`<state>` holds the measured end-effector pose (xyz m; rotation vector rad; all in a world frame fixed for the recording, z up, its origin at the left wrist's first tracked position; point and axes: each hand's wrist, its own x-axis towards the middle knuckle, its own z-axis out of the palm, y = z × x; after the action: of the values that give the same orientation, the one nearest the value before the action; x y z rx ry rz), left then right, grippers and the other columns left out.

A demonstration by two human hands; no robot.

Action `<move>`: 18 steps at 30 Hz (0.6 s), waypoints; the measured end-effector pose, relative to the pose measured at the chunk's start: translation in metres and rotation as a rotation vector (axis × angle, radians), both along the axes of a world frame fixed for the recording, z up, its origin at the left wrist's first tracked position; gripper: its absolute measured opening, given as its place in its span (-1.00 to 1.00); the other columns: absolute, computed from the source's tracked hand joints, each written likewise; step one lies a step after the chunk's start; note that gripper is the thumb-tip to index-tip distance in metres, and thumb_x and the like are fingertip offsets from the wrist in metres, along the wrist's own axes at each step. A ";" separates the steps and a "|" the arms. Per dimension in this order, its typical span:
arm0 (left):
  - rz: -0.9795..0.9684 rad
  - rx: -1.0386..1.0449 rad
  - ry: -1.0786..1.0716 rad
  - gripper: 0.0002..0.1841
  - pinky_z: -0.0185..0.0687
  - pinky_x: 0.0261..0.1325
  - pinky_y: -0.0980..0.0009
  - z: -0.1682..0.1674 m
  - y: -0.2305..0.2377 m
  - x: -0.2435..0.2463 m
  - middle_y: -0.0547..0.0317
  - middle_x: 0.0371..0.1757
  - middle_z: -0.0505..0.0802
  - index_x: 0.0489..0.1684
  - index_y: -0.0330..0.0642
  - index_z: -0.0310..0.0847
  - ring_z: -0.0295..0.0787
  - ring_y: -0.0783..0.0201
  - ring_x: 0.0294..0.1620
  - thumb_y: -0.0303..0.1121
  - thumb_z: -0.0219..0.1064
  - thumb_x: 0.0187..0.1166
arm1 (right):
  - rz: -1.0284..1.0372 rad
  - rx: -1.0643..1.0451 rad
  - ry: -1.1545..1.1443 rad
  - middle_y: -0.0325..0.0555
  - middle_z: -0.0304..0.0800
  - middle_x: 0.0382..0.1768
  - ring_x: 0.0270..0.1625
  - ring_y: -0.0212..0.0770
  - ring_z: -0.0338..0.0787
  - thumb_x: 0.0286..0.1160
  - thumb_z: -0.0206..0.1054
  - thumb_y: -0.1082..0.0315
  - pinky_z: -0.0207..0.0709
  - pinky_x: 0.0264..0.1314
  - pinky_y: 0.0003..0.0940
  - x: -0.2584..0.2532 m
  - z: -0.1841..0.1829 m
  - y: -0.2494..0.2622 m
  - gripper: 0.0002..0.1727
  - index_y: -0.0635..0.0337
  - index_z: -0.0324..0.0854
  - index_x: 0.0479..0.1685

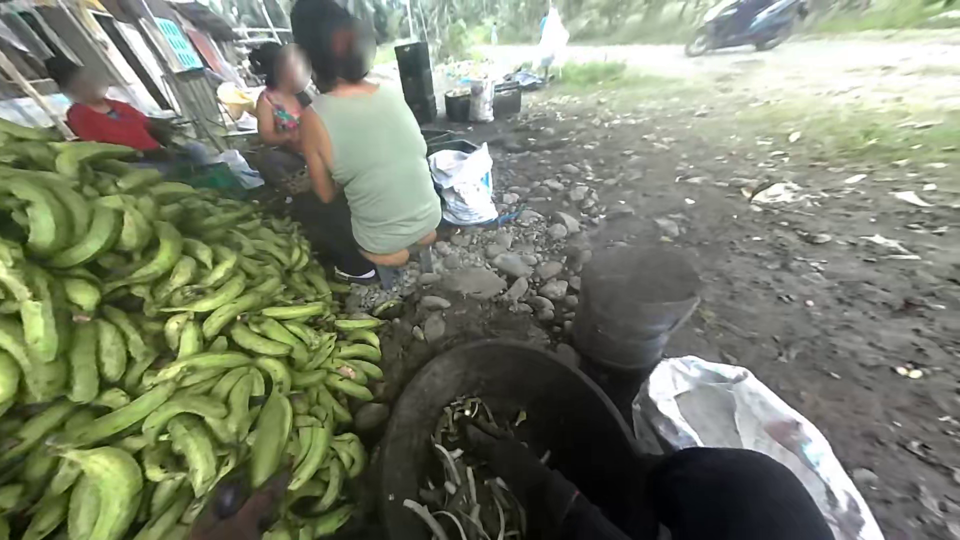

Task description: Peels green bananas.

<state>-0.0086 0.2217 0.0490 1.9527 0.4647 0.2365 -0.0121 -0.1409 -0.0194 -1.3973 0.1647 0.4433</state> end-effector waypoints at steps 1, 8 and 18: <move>-0.131 0.057 0.007 -0.29 0.84 -0.10 0.03 0.012 -0.020 -0.001 -0.06 0.08 0.83 0.53 -0.11 0.51 0.84 0.11 -0.13 -0.17 0.64 0.33 | -0.029 0.069 -0.021 0.06 0.68 0.39 0.23 -0.08 0.79 0.84 0.01 0.01 0.70 0.16 -0.13 0.004 0.005 0.012 -0.39 0.07 0.24 0.76; -0.725 0.400 -0.029 -0.29 0.62 0.42 -0.05 0.015 -0.179 -0.017 -0.05 0.34 0.78 0.58 -0.03 0.53 0.75 0.06 0.31 0.02 0.55 0.40 | -0.449 0.398 -0.046 0.02 0.79 -0.15 -0.21 -0.15 0.84 0.83 0.07 0.14 0.79 -0.14 -0.16 0.003 0.020 0.011 -0.56 0.28 0.38 0.44; -0.957 -0.046 -0.094 -0.49 0.69 0.40 0.36 -0.061 -0.250 -0.036 0.12 0.35 0.80 0.63 -0.11 0.48 0.78 0.40 0.26 -0.16 0.27 0.74 | -0.854 0.797 -0.106 -0.13 0.67 -0.50 -0.50 -0.18 0.73 0.89 -0.19 -0.01 0.75 -0.39 -0.20 -0.021 -0.032 -0.091 -0.56 0.10 0.47 -0.07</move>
<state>-0.0446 -0.0282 -0.0117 1.8964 -0.5362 -0.2941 -0.0334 -0.2323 -0.0512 -0.4731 0.4207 -0.2727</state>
